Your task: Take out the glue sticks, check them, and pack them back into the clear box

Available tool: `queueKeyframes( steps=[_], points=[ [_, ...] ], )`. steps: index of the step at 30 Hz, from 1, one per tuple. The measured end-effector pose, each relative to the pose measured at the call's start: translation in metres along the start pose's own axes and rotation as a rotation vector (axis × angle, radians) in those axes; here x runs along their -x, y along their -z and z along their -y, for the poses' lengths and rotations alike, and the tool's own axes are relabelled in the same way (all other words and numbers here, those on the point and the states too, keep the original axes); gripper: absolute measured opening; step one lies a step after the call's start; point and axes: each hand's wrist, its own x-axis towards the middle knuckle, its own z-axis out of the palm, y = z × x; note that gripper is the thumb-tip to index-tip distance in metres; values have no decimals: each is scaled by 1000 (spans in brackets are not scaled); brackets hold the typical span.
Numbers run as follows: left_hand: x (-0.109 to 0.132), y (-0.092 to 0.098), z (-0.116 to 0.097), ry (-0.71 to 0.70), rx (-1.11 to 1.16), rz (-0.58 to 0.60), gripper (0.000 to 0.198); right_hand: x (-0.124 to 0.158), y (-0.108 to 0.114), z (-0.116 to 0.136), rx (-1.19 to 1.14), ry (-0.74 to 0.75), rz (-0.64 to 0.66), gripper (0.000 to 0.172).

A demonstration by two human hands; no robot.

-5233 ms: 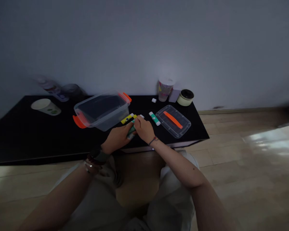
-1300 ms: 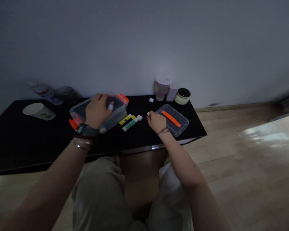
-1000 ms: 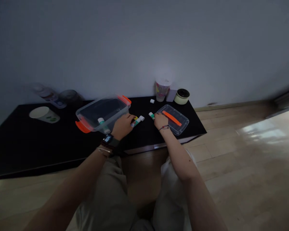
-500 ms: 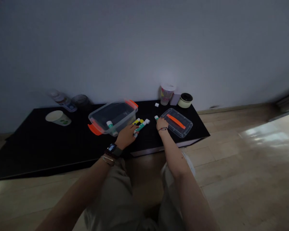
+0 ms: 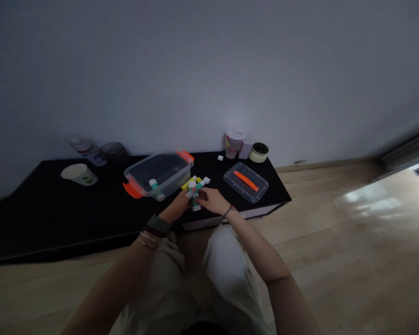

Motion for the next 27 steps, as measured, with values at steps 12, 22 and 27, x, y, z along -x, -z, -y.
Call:
queueKeyframes(
  steps=[12, 22, 27],
  points=[
    [6, -23, 22, -5, 115, -276, 50, -71, 2, -80, 431, -55, 35, 50],
    [-13, -45, 36, 27, 187, -372, 58, -82, -5, -94, 475, -128, 78, 34],
    [3, -50, 27, -38, 122, -324, 58, -85, 4, -90, -24, -237, -169, 19]
  ],
)
